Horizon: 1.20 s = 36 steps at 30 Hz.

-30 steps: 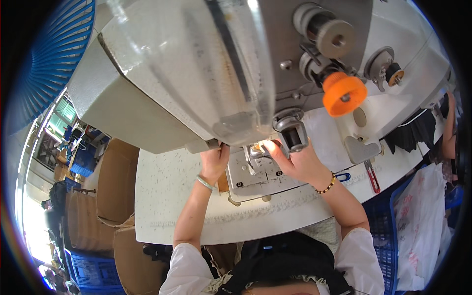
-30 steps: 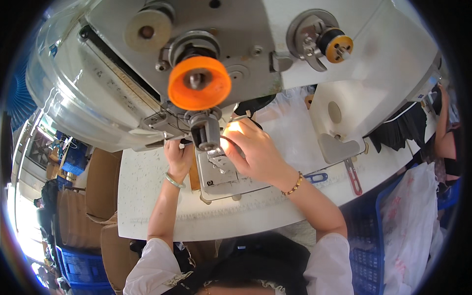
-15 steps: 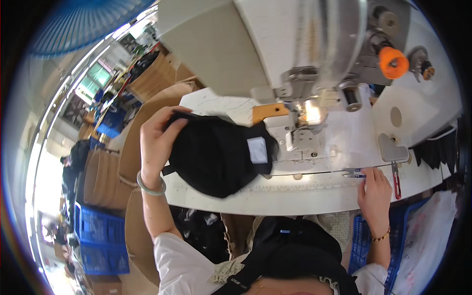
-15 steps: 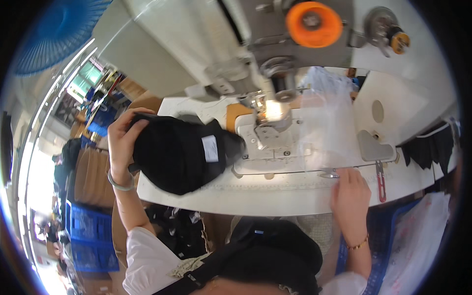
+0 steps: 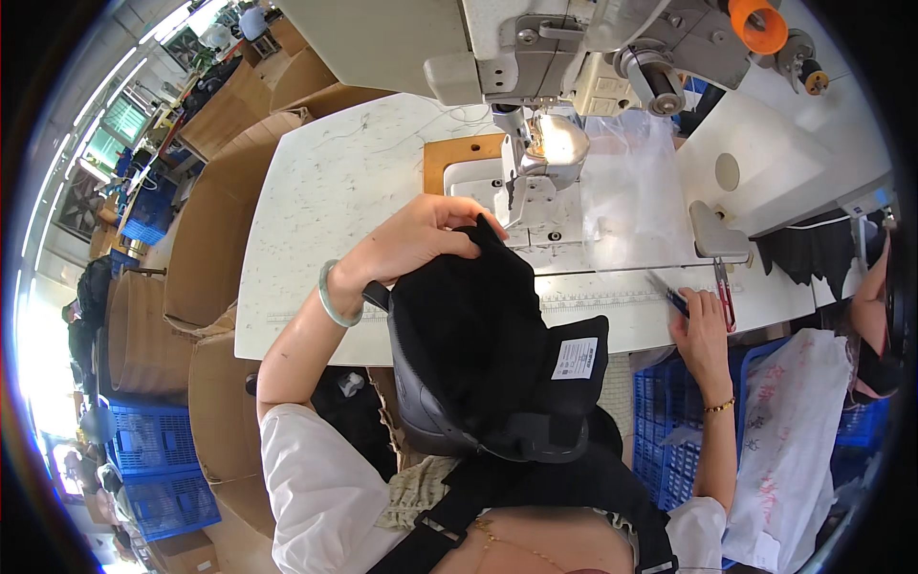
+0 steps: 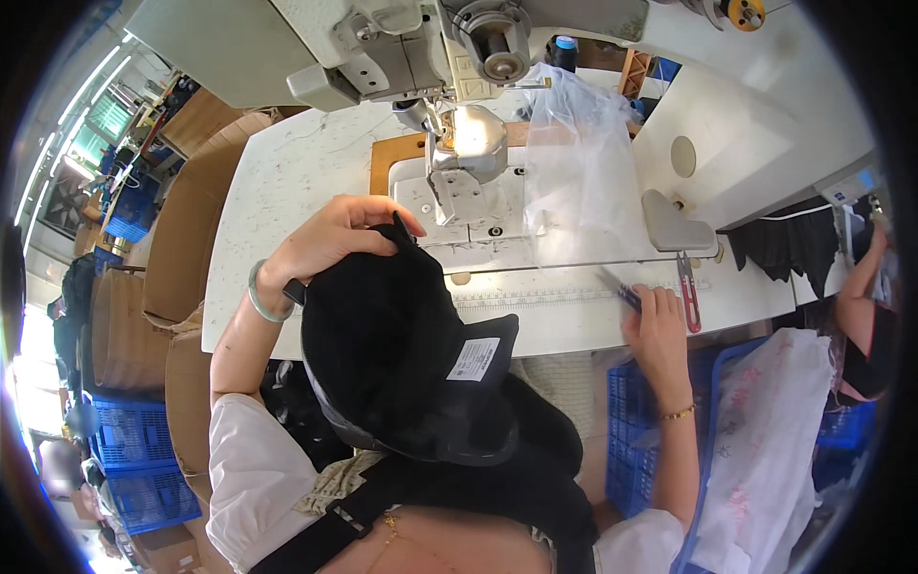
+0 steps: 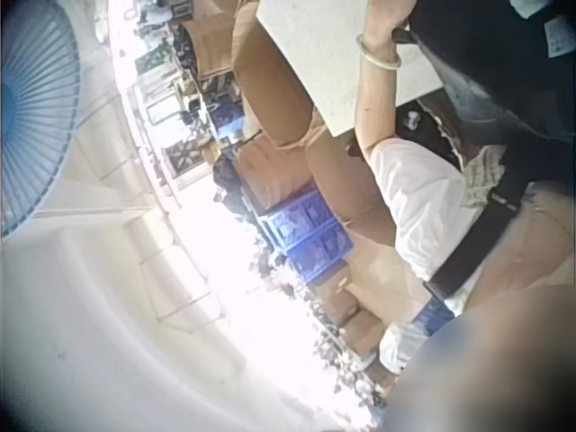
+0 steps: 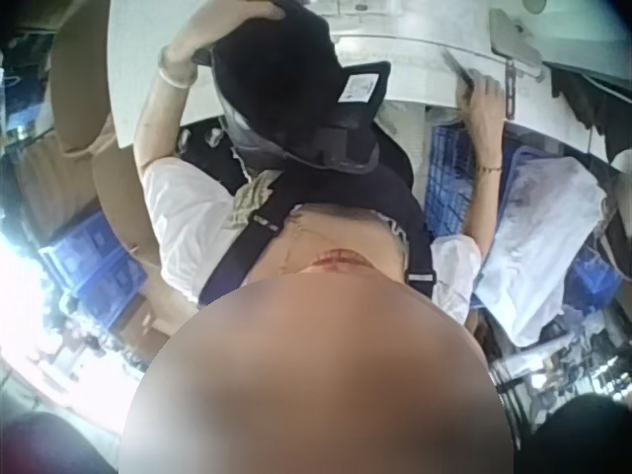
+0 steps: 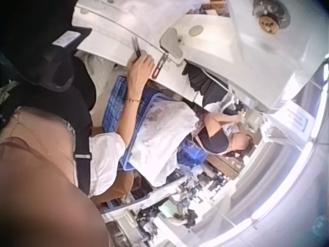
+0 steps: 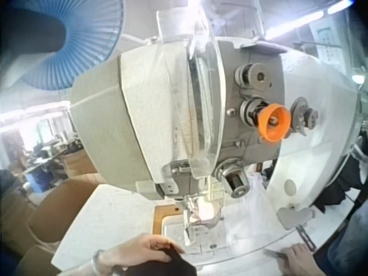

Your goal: The recorder uses an industrial sewing machine to stitch components of a black shoe upper.

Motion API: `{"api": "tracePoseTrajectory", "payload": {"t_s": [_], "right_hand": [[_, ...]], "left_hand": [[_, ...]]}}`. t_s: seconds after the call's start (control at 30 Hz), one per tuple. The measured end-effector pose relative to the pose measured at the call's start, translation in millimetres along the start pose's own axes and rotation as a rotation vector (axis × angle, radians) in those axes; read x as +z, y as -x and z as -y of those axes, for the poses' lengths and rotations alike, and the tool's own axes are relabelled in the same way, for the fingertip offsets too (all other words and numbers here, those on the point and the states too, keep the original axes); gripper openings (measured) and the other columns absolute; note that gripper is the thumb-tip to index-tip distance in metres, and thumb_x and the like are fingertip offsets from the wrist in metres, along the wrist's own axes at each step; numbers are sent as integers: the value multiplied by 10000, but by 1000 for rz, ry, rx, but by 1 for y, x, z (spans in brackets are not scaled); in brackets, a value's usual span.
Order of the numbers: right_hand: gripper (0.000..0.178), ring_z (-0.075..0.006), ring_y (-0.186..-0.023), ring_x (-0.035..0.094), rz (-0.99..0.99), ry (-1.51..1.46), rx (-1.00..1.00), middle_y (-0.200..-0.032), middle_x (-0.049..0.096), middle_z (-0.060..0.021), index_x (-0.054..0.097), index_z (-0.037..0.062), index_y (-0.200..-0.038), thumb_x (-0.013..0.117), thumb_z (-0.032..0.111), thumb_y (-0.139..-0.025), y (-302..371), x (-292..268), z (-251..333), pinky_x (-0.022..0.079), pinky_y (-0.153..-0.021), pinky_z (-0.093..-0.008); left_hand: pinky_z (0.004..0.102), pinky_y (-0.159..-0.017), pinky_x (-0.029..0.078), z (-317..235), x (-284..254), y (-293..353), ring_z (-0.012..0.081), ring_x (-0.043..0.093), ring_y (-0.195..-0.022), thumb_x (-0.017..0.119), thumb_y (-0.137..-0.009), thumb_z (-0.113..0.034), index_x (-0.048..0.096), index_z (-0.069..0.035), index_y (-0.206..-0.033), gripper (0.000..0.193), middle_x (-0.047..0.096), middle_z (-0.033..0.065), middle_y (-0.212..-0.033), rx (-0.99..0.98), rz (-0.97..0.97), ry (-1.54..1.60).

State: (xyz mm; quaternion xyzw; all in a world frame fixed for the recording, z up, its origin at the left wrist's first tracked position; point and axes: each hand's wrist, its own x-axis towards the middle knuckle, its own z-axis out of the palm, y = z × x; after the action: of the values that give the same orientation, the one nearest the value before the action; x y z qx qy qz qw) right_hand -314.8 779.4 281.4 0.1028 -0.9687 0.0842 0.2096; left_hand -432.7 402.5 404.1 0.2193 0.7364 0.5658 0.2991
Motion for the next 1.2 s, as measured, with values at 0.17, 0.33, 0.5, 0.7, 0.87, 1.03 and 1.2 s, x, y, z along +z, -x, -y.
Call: {"api": "tracePoseTrajectory", "payload": {"t_s": [0.17, 0.33, 0.5, 0.7, 0.87, 1.03, 1.2], "right_hand": [[197, -286, -835, 496, 174, 16, -18, -879, 497, -121, 555, 13, -954, 612, 53, -771, -2, -28, 11, 424, -740, -381], [146, -206, -663, 546, 174, -835, 623, -736, 523, -102, 605, -4, -968, 561, 71, -850, -17, -70, 50, 434, -598, -297], [297, -174, -553, 465, -36, -432, -179, -691, 484, -49, 609, 74, -1090, 648, 139, -802, -78, -74, 86, 375, -509, -282], [307, -197, -586, 525, 2, -321, -363, -732, 504, -39, 622, 105, -1015, 695, 233, -746, -113, -70, 115, 413, -525, -311], [264, -197, -578, 540, 9, -360, -445, -718, 516, -30, 616, 95, -965, 695, 221, -746, -125, -60, 118, 414, -507, -307], [258, -209, -543, 536, -99, -295, -414, -705, 529, -24, 613, 84, -956, 692, 222, -752, -127, -57, 107, 402, -477, -304], [288, -156, -502, 513, -160, -575, -242, -754, 534, -70, 566, 48, -1036, 661, 206, -815, -122, -60, 112, 387, -458, -282]], "left_hand": [[220, -849, 431, 3, -2, -3, 94, 562, -926, 520, -756, 70, 588, 29, -1075, 328, 622, 64, -999, 51, 82, 73], [222, -848, 440, 7, -3, -7, 93, 568, -934, 544, -808, 37, 592, 44, -1068, 265, 625, 74, -1019, 11, 92, 134], [208, -817, 469, 6, 4, -15, 93, 597, -873, 575, -822, 12, 603, 53, -1075, 258, 650, 70, -976, -51, 12, 89], [198, -801, 468, 0, 9, -13, 88, 597, -862, 583, -816, 6, 610, 54, -1084, 273, 654, 77, -971, -61, -33, 52], [197, -815, 454, -4, 11, -16, 78, 589, -873, 567, -825, -9, 613, 45, -1092, 276, 654, 67, -974, -56, 24, 29], [177, -727, 441, 0, 14, -18, 43, 562, -765, 578, -806, -22, 661, 0, -1044, 253, 657, 23, -864, -12, -31, 8], [170, -719, 431, -2, 10, -19, 31, 548, -754, 590, -802, -32, 670, -17, -1041, 252, 648, 5, -826, -39, -64, -5]]}}
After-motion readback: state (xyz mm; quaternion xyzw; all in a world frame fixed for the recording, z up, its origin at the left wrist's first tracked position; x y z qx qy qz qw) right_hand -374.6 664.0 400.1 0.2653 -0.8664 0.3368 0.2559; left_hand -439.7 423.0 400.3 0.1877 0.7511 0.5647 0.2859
